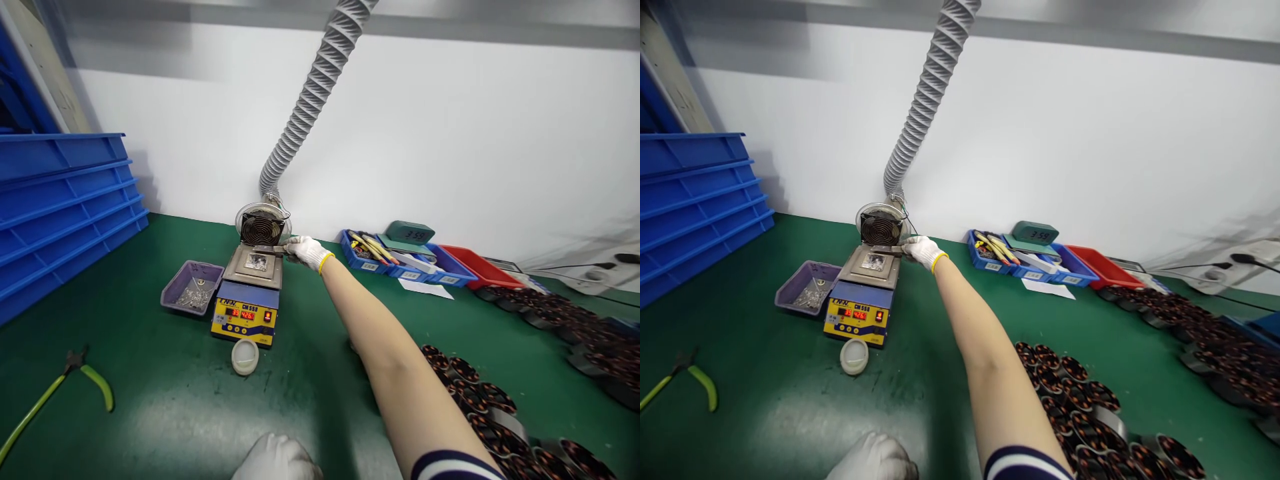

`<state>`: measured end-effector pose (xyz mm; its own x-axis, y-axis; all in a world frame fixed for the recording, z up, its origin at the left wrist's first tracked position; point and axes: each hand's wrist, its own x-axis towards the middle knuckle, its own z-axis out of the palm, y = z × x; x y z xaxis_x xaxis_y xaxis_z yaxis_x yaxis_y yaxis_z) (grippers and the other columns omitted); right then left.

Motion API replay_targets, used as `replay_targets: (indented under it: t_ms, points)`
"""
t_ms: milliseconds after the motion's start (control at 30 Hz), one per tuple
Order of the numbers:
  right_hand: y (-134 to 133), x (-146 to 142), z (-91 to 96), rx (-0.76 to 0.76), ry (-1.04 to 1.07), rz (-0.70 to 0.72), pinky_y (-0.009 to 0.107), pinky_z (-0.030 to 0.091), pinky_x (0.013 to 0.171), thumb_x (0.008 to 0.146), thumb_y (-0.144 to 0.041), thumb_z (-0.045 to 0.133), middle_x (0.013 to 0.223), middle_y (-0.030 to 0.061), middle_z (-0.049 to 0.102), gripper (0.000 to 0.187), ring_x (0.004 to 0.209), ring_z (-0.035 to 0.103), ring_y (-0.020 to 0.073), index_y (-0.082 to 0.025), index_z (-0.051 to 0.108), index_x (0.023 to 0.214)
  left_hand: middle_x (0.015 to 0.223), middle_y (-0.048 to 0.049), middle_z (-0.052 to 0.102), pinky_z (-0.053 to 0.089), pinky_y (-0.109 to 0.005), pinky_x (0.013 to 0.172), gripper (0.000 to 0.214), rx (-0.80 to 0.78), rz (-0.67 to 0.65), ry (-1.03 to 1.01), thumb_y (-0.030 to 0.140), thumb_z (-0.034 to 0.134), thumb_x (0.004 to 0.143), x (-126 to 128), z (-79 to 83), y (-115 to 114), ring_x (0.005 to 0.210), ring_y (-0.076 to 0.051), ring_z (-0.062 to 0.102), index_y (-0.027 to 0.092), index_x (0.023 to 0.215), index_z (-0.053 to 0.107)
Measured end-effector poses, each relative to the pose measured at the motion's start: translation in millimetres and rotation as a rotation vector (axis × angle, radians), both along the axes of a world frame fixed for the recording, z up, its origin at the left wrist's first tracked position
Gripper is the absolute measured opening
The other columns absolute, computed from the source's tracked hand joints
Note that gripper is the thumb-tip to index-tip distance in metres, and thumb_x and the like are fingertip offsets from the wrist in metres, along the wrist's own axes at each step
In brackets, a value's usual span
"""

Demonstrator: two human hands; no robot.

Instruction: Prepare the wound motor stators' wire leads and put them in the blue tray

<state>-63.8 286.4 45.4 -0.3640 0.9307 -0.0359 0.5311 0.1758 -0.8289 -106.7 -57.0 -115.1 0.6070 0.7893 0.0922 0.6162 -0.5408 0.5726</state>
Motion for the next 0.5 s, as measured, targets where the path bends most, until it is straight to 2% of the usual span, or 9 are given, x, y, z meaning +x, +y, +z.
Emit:
replay_targets:
  t_ms: [100,267,500]
  points:
    - [0,7,1.7,0.05,-0.024,0.014,0.018,0.047,0.059,0.086,-0.026,0.072,0.068,0.0001,0.068,0.016,0.059,0.059,0.0085,-0.013,0.075,0.096,0.073,-0.0005,0.069,0.04,-0.024,0.058,0.022,-0.008,-0.01,0.036,0.042,0.06,0.094,0,4.5,1,0.067,-0.015,0.062,0.027,0.102,0.074]
    - [3,10,-2.2,0.111,-0.08,-0.002,0.019,0.043,0.061,0.086,-0.022,0.065,0.07,-0.001,0.07,0.025,0.061,0.059,0.0097,-0.019,0.077,0.108,0.073,-0.0001,0.07,0.035,-0.024,0.052,0.019,-0.008,-0.02,0.058,0.04,0.063,0.093,0,9.7,2,0.066,-0.015,0.063,0.025,0.097,0.075]
    - [12,-6,-16.6,0.018,-0.049,0.059,0.018,0.047,0.062,0.08,-0.019,0.069,0.071,-0.0017,0.07,0.022,0.059,0.055,0.0085,-0.018,0.08,0.099,0.068,-0.0002,0.067,0.04,-0.022,0.055,0.027,0.011,-0.001,-0.009,0.044,0.057,0.096,2,1.6,2,0.065,-0.014,0.065,0.024,0.092,0.075]
